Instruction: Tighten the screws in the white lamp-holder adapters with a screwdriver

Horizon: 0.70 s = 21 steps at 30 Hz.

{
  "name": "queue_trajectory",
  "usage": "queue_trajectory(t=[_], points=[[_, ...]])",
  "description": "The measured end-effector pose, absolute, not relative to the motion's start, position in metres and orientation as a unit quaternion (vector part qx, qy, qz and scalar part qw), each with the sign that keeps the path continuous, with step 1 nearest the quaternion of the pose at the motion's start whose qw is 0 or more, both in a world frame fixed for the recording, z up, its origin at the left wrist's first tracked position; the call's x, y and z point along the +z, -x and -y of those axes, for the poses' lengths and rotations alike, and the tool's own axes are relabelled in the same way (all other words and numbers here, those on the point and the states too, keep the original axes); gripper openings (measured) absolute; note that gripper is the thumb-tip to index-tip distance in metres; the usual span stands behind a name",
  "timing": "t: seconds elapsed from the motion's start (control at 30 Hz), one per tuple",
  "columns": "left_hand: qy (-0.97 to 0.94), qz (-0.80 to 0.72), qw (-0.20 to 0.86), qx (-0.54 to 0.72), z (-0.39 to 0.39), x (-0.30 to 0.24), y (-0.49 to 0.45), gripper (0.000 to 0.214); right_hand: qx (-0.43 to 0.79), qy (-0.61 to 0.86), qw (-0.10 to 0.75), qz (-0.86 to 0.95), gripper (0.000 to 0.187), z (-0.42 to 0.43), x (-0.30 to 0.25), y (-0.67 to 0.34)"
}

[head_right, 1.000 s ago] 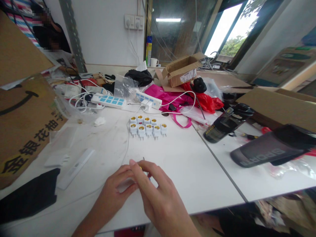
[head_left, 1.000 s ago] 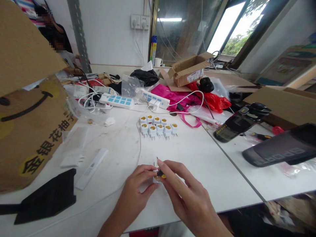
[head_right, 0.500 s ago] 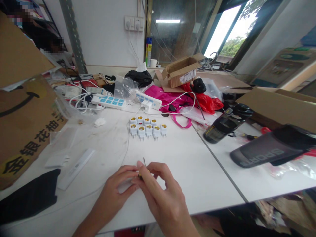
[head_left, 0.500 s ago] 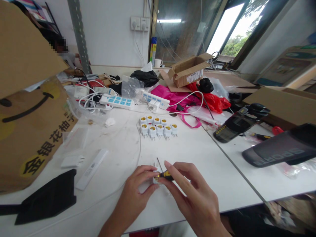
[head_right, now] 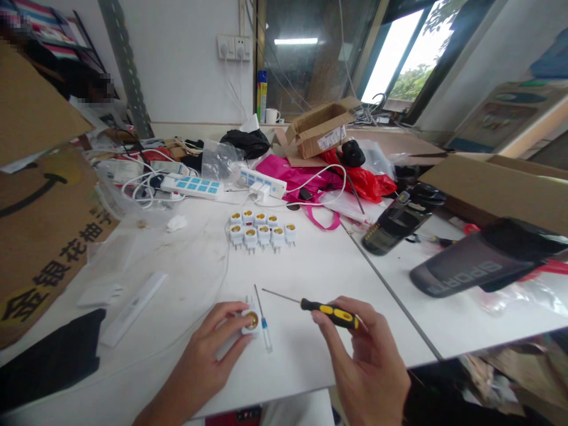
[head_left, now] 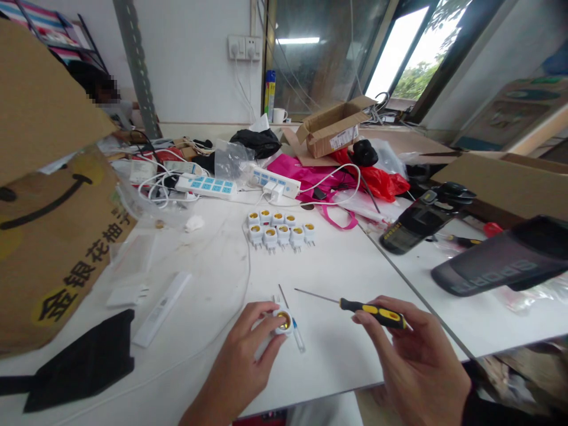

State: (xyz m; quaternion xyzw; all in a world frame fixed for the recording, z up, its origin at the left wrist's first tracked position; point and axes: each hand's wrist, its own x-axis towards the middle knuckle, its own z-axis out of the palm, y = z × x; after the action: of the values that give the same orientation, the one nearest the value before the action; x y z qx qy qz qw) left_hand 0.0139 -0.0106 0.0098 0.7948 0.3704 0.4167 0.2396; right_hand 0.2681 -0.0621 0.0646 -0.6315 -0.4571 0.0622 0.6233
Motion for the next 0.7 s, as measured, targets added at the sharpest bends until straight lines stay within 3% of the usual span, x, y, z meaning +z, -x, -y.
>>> queue_trajectory(t=[0.13,0.23,0.37,0.5,0.6,0.7], points=[[-0.827,-0.357,0.196,0.387,0.012,0.014,-0.017,0.024,0.152,0.657,0.637,0.374,0.046,0.065,0.035,-0.293],[-0.832,-0.355,0.184,0.384,0.01,0.018,-0.02,0.021,0.174,0.676,0.587,0.41,0.046,0.06,0.015,-0.305],[-0.824,-0.367,0.18,0.392,0.006,0.023,-0.02,0.016,0.14,0.687,0.484,0.524,0.028,0.044,-0.003,-0.311],[-0.813,-0.369,0.176,0.414,0.001,0.033,-0.018,0.013,0.059,0.631,0.454,0.626,0.019,0.029,-0.01,-0.305],[-0.808,-0.366,0.188,0.422,-0.002,0.044,-0.016,0.014,0.023,0.621,0.476,0.623,0.026,0.029,-0.004,-0.286],[-0.799,-0.367,0.207,0.429,0.0,0.058,-0.017,0.013,0.123,0.605,0.57,0.542,0.034,0.037,0.012,-0.254]])
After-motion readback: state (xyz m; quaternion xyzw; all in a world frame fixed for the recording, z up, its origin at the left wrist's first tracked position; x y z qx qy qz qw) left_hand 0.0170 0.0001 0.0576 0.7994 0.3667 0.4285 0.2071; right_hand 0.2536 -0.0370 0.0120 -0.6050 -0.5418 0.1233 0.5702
